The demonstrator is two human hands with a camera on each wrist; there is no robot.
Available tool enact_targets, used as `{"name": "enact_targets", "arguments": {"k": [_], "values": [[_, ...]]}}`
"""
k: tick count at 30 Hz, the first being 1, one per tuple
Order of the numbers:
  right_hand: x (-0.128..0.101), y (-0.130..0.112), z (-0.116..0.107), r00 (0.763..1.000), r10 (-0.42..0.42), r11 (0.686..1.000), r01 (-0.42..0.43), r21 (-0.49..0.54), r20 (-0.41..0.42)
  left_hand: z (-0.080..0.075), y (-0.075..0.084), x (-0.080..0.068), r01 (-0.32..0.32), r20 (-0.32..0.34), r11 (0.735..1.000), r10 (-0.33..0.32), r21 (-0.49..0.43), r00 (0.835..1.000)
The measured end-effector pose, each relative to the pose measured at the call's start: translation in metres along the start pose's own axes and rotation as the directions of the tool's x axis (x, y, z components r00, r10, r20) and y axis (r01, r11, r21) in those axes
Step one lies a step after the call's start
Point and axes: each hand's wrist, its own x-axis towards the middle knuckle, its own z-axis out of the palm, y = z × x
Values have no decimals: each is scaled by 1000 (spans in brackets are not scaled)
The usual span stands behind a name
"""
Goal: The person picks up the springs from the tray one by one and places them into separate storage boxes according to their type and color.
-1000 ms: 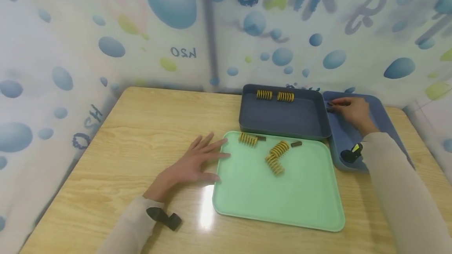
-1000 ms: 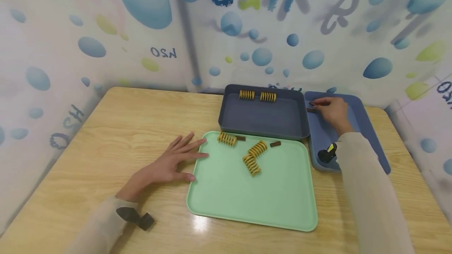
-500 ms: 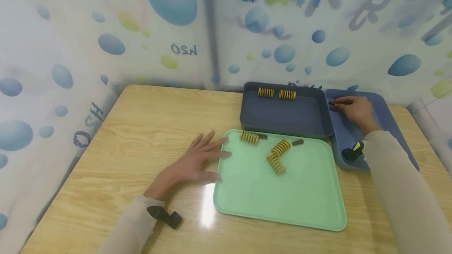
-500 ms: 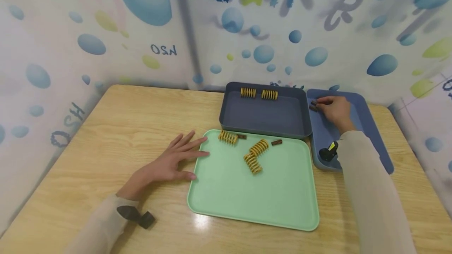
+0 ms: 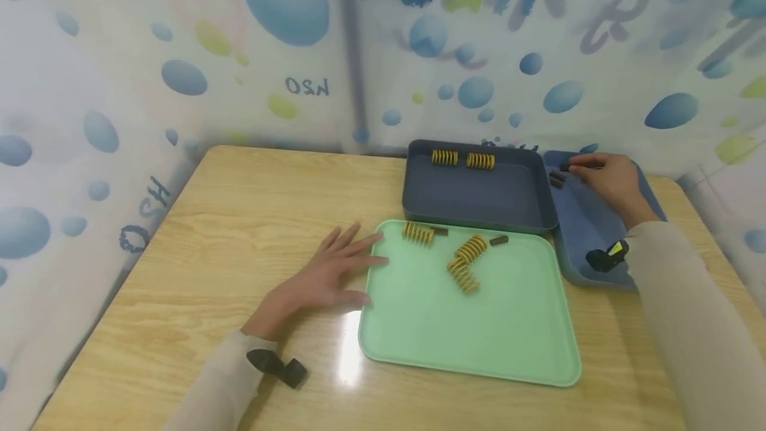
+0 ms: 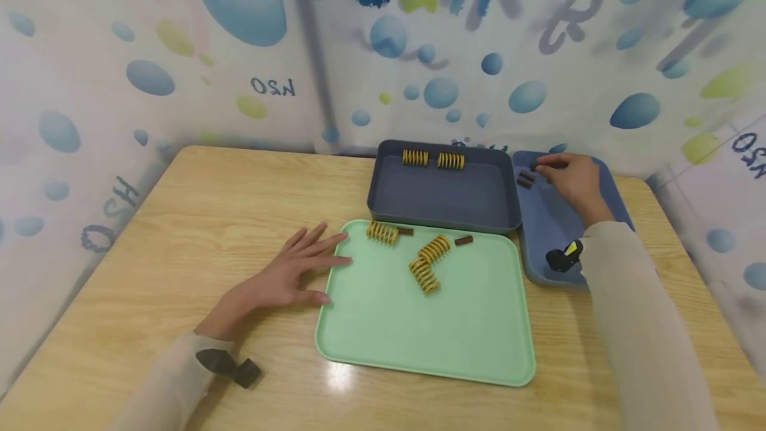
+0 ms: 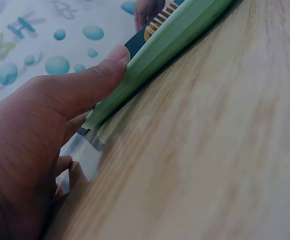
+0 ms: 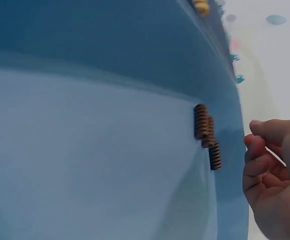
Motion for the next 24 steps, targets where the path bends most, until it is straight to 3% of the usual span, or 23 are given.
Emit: {"name": "enact_targets", "arguments": {"k": [6, 13, 24], "values": [[-16, -11, -10, 1000, -24, 999, 24, 42, -15, -1, 2, -1, -7, -11, 1000, 6, -24, 1000], [-42, -31, -25, 996, -87, 983, 90, 163, -24, 0, 0, -1, 4, -1, 1000, -4, -14, 1000], [-98, -59, -13, 988, -150, 953, 132, 271, 47, 1, 0, 0, 2, 1, 1000, -2, -30, 1000]]}}
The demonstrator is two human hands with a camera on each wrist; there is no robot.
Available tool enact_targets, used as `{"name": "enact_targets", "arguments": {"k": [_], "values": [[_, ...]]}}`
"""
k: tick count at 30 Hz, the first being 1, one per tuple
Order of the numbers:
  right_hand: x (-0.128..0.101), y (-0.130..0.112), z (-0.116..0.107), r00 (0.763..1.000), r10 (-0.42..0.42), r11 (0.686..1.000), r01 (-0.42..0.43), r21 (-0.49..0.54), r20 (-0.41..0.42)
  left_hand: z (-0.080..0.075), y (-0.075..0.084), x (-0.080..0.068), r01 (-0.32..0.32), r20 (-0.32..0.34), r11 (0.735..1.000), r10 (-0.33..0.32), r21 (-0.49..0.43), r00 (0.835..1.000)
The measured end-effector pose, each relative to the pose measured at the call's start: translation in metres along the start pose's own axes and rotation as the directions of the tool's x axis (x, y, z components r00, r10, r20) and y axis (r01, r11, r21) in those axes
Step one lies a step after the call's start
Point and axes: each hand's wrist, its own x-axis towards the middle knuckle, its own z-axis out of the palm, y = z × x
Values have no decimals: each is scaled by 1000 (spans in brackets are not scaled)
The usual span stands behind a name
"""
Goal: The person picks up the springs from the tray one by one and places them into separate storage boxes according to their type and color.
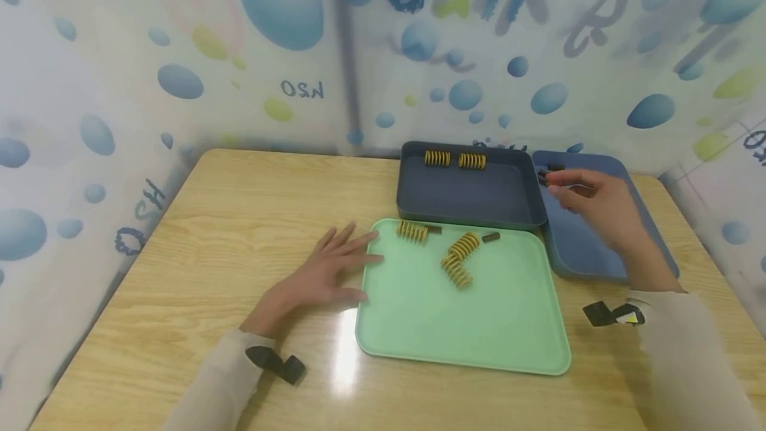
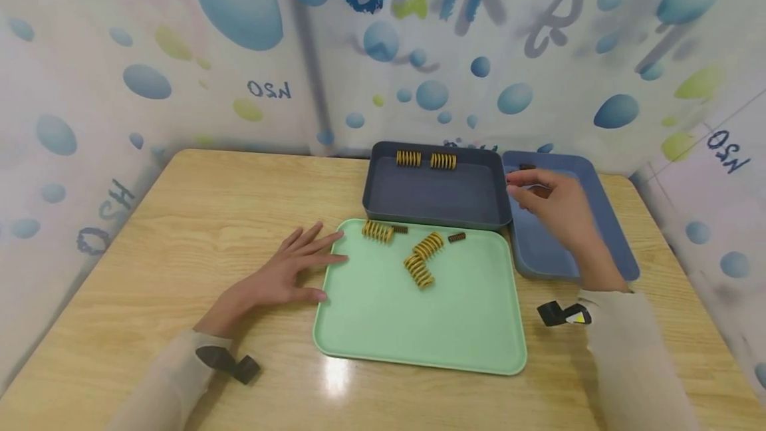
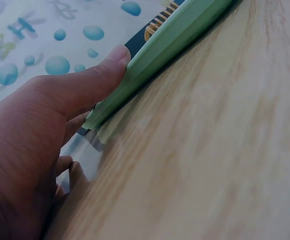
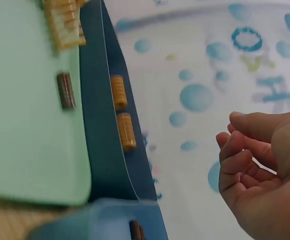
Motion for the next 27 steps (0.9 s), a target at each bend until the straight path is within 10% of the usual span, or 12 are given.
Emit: {"name": "enact_targets", "arguments": {"k": [27], "values": [[-68, -30, 100, 989, -10, 976, -23, 217, 149, 1, -1, 2, -3, -1, 1000, 3, 11, 1000]]}}
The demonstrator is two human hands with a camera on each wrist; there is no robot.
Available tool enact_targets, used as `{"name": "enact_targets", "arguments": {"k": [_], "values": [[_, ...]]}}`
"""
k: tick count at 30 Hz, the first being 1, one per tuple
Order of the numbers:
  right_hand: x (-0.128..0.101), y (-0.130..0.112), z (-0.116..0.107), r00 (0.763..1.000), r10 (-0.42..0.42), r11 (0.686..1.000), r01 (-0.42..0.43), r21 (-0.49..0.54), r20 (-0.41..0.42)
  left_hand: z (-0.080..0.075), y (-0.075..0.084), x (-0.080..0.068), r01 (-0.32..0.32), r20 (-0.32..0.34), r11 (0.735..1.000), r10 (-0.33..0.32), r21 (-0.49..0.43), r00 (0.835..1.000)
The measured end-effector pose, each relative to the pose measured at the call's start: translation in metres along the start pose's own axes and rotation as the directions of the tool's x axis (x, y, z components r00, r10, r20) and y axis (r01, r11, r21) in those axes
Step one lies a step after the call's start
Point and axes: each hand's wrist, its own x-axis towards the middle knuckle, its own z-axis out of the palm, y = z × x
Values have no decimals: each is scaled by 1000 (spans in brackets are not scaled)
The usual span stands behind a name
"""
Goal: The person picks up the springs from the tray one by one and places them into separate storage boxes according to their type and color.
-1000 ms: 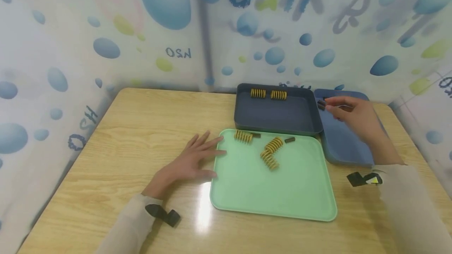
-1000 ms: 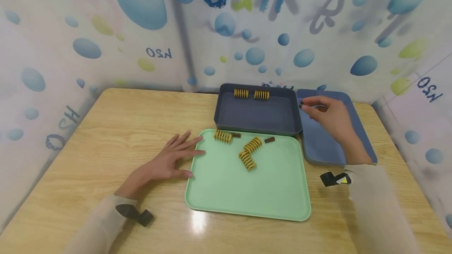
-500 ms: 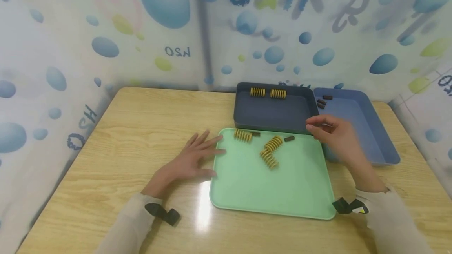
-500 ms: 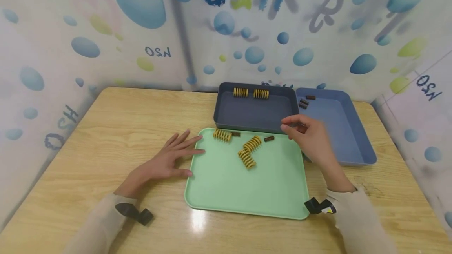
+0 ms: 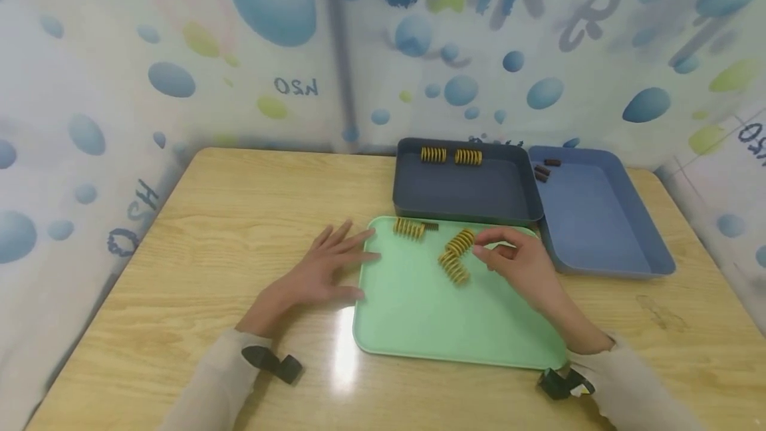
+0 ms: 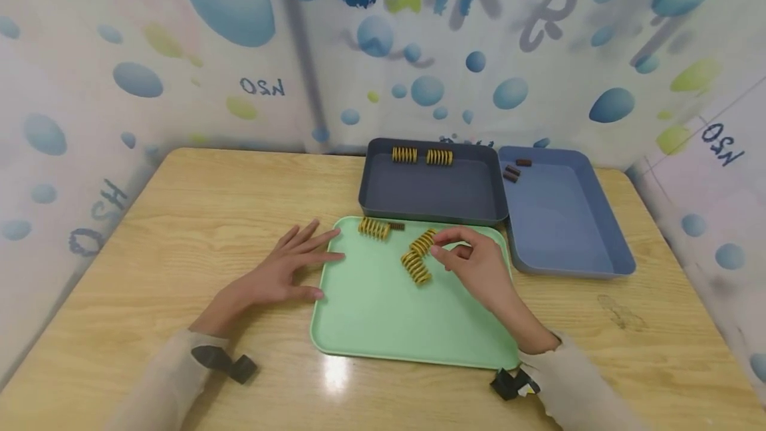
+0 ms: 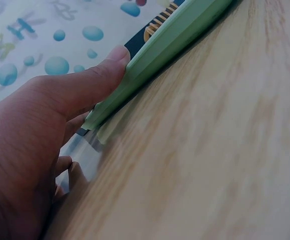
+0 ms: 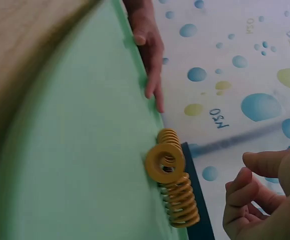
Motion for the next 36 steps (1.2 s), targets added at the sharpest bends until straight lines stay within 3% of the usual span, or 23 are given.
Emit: {"name": "enact_targets", "arguments": {"k": [10, 22, 32, 36], "values": [[-1, 9, 19, 997, 41, 999, -42, 16, 59, 1, 0, -1, -7, 0, 1000, 7, -5, 1000], [2, 18, 33, 997, 77, 996, -76, -56, 15, -2, 1, -1, -2, 4, 1000, 2, -8, 1000], [-1, 19, 38, 984, 130, 991, -134, 29, 119, -2, 1, -1, 9, 10, 1000, -9, -10, 1000], [-2, 19, 39, 984, 108, 993, -113, 26, 142, -2, 1, -1, 10, 8, 1000, -9, -10, 1000]]}}
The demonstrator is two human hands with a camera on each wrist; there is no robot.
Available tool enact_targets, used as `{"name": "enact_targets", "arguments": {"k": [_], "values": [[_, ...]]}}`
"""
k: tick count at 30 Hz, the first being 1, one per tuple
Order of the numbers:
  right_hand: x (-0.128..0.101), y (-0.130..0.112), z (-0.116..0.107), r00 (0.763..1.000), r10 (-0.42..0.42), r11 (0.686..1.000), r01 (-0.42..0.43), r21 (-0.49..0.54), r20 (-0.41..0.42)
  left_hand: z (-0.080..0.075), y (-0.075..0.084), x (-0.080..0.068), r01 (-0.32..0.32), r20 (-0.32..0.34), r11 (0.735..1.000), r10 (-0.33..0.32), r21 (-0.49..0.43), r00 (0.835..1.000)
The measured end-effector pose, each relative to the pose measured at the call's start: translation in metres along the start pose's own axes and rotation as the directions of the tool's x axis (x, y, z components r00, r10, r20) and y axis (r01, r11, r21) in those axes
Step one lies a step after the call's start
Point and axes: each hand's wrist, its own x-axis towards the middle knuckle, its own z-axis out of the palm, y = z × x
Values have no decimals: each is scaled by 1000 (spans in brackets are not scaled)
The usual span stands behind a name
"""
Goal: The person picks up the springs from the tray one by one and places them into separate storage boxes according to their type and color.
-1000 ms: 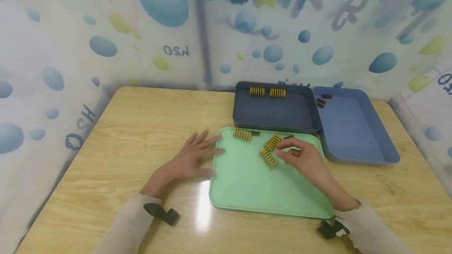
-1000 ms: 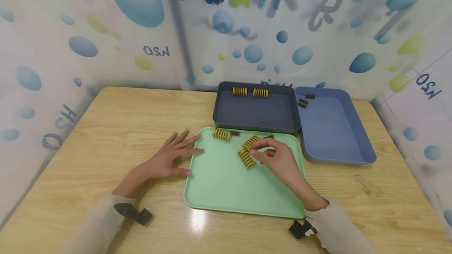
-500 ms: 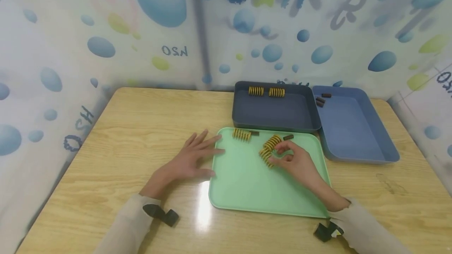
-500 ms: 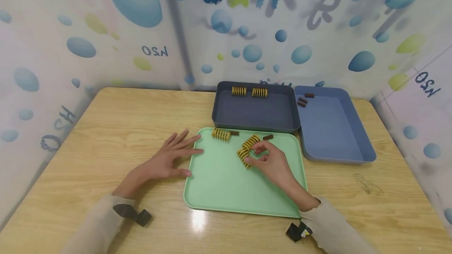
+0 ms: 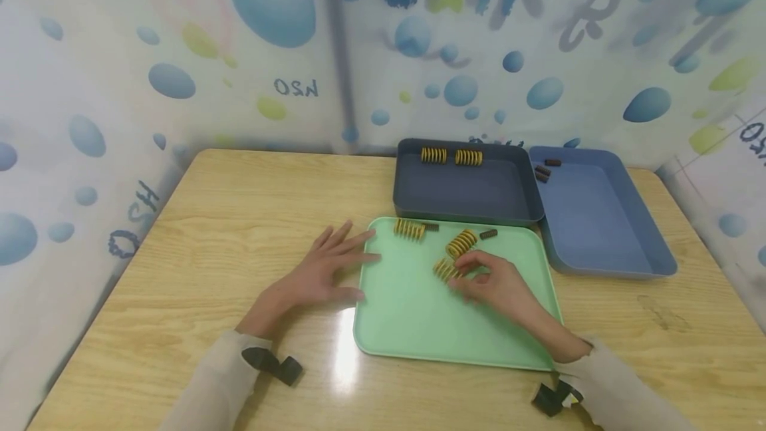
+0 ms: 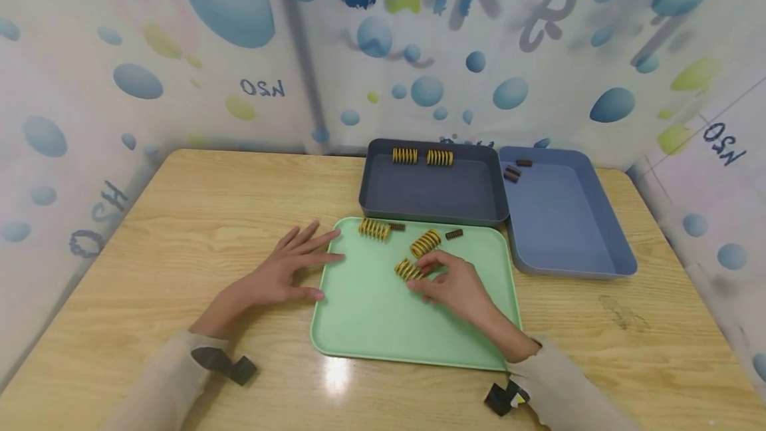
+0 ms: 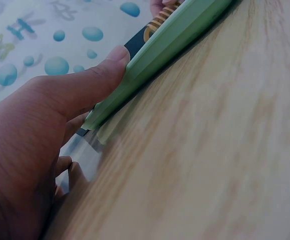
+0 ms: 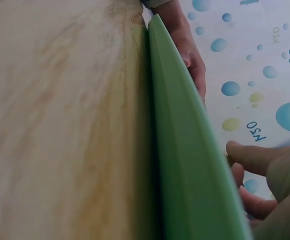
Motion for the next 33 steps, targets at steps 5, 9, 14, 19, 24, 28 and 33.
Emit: {"name": "enact_targets", "arguments": {"k": [5, 9, 14, 19, 24, 28, 33], "values": [[-1, 0, 1, 998, -45, 998, 46, -34, 32, 0, 0, 0, 1, 0, 1000, -1, -1, 1000], [-1, 0, 1, 996, -62, 997, 64, -32, 69, 0, 0, -1, 3, 5, 1000, -2, -3, 1000], [-2, 0, 1, 992, -77, 996, 80, -27, 95, 1, 0, -1, 3, 9, 1000, -3, 0, 1000], [-2, 0, 1, 989, -96, 994, 101, -40, 114, 0, 0, 0, 2, 8, 1000, -2, 6, 1000], [-2, 0, 1, 987, -108, 992, 115, -50, 117, -1, 0, 0, 4, 8, 1000, -4, 7, 1000], [-2, 0, 2, 986, -121, 989, 129, -70, 115, 0, 0, 0, 8, 9, 1000, -8, 6, 1000], [-2, -1, 2, 985, -133, 984, 144, -102, 106, 0, 0, 0, 8, 8, 1000, -8, 5, 1000]]}}
